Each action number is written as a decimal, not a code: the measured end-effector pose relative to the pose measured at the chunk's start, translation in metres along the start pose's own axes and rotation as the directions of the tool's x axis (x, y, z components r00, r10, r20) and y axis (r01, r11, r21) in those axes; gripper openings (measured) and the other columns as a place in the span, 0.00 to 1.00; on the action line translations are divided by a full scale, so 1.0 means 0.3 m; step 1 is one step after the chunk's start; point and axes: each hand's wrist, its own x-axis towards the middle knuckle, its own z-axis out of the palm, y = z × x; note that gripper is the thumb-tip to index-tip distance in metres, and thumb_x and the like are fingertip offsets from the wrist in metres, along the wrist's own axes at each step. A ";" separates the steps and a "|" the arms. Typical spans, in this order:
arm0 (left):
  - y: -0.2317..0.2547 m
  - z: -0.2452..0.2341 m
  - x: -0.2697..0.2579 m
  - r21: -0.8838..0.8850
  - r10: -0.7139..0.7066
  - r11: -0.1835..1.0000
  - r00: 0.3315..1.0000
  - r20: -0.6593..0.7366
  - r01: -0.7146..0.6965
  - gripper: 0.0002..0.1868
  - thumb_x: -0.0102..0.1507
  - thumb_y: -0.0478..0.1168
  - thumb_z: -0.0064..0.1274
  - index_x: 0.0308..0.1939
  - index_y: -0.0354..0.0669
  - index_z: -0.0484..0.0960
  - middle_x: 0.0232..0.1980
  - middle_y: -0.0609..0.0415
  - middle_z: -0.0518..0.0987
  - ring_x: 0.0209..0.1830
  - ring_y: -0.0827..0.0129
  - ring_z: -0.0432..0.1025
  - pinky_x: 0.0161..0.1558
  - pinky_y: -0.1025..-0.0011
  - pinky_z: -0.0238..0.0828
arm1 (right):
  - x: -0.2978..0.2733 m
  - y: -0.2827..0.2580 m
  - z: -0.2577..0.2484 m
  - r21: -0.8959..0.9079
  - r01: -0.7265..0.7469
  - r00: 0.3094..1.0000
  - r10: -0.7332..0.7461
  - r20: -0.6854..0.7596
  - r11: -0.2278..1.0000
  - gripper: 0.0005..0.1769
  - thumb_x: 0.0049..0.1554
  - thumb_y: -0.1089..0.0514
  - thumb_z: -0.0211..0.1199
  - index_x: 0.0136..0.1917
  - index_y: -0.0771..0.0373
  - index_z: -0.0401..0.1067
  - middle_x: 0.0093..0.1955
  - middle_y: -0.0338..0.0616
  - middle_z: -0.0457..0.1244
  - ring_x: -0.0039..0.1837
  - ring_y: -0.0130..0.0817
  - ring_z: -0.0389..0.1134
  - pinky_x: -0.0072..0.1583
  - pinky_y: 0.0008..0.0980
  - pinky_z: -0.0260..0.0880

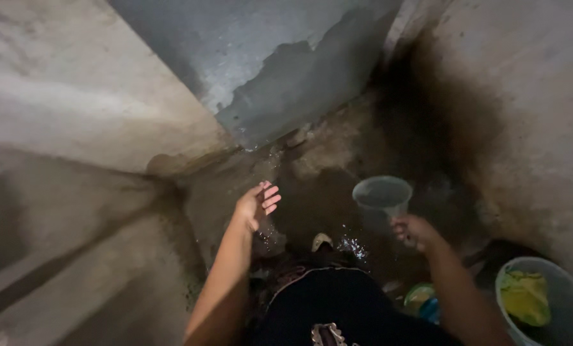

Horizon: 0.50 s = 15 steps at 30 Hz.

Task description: The person rinses a concrete bathroom floor by repeatedly scooping water from a square basin using a plastic dipper and pouring it across the wet, soapy surface.

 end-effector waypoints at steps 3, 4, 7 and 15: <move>0.001 0.126 0.023 0.047 -0.019 0.999 1.000 -0.001 0.019 0.23 0.70 0.50 0.42 0.66 0.45 0.72 0.62 0.51 0.80 0.56 0.61 0.76 0.57 0.63 0.69 | 0.005 0.054 -0.032 -0.085 -0.058 0.997 0.054 -0.048 0.995 0.07 0.62 0.57 0.57 0.46 0.61 0.73 0.31 0.36 0.61 0.31 0.24 0.58 0.33 0.23 0.55; -0.003 0.168 0.032 0.086 -0.022 0.996 1.000 -0.019 0.023 0.24 0.70 0.49 0.43 0.67 0.43 0.73 0.61 0.49 0.81 0.55 0.60 0.76 0.57 0.63 0.70 | 0.016 0.067 -0.040 -0.159 -0.091 0.989 0.071 -0.129 0.983 0.08 0.62 0.57 0.57 0.46 0.61 0.75 0.31 0.39 0.64 0.32 0.26 0.60 0.33 0.24 0.58; -0.036 0.272 0.041 0.189 -0.072 0.980 0.997 0.027 0.065 0.24 0.70 0.50 0.42 0.67 0.46 0.72 0.62 0.52 0.82 0.55 0.62 0.77 0.56 0.64 0.69 | 0.126 0.048 -0.047 -0.192 -0.114 0.993 0.111 -0.025 0.975 0.12 0.64 0.52 0.57 0.46 0.62 0.72 0.32 0.36 0.62 0.32 0.25 0.60 0.34 0.23 0.59; -0.047 0.389 0.026 0.253 -0.089 0.965 0.995 0.049 0.074 0.26 0.69 0.51 0.45 0.68 0.46 0.73 0.62 0.51 0.82 0.55 0.62 0.77 0.56 0.64 0.70 | 0.478 -0.264 0.039 -0.635 0.056 0.996 -0.090 -0.022 0.770 0.11 0.61 0.58 0.57 0.51 0.65 0.77 0.48 0.50 0.66 0.48 0.41 0.67 0.50 0.37 0.67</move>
